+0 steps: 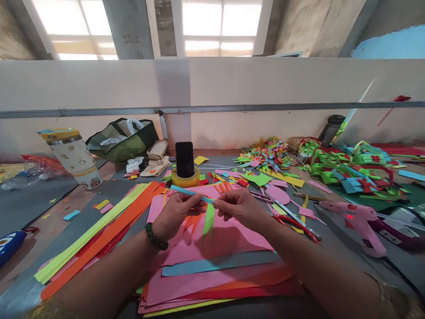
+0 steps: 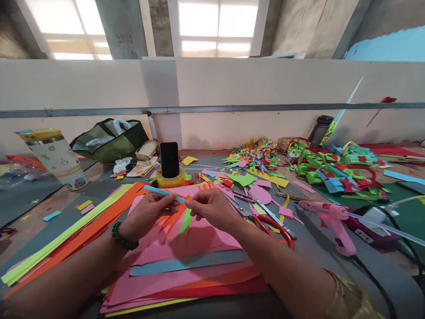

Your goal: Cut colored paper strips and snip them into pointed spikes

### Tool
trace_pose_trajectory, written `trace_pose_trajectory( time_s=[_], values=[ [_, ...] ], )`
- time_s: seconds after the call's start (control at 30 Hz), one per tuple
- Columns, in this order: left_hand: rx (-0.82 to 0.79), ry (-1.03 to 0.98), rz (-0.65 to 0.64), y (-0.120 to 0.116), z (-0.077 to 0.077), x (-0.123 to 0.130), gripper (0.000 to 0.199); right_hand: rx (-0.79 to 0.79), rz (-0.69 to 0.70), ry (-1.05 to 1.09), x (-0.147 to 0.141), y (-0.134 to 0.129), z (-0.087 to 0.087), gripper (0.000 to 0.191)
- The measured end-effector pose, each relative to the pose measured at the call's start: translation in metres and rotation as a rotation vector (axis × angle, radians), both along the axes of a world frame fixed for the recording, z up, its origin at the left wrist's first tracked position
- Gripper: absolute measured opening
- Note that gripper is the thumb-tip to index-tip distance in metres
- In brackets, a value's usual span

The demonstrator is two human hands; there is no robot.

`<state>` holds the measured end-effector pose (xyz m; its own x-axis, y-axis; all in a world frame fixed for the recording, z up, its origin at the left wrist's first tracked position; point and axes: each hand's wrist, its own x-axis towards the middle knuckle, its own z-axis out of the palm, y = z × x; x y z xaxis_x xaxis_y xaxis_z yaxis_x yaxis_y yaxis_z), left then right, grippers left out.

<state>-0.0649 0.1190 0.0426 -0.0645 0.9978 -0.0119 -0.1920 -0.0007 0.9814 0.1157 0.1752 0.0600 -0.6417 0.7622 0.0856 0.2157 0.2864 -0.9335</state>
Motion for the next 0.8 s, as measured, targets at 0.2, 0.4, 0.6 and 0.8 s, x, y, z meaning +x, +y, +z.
trace_pose_trajectory(
  time_s=[0.2, 0.4, 0.6, 0.8],
  values=[
    [0.041, -0.034, -0.018, -0.003, 0.003, 0.001, 0.033, 0.093, 0.054, -0.068, -0.006, -0.011, 0.017, 0.039],
    [0.034, -0.176, -0.023, 0.000, 0.013, -0.012, 0.028, 0.487, -0.014, -0.536, 0.047, -0.013, 0.047, 0.038],
    [-0.025, -0.257, 0.107, 0.008, 0.018, -0.031, 0.012, 0.557, -0.254, -1.124, 0.129, -0.017, 0.014, 0.033],
    [-0.011, -0.242, 0.088, 0.010, 0.015, -0.036, 0.014, 0.582, -0.387, -1.087, 0.143, -0.006, -0.036, 0.046]
  ],
)
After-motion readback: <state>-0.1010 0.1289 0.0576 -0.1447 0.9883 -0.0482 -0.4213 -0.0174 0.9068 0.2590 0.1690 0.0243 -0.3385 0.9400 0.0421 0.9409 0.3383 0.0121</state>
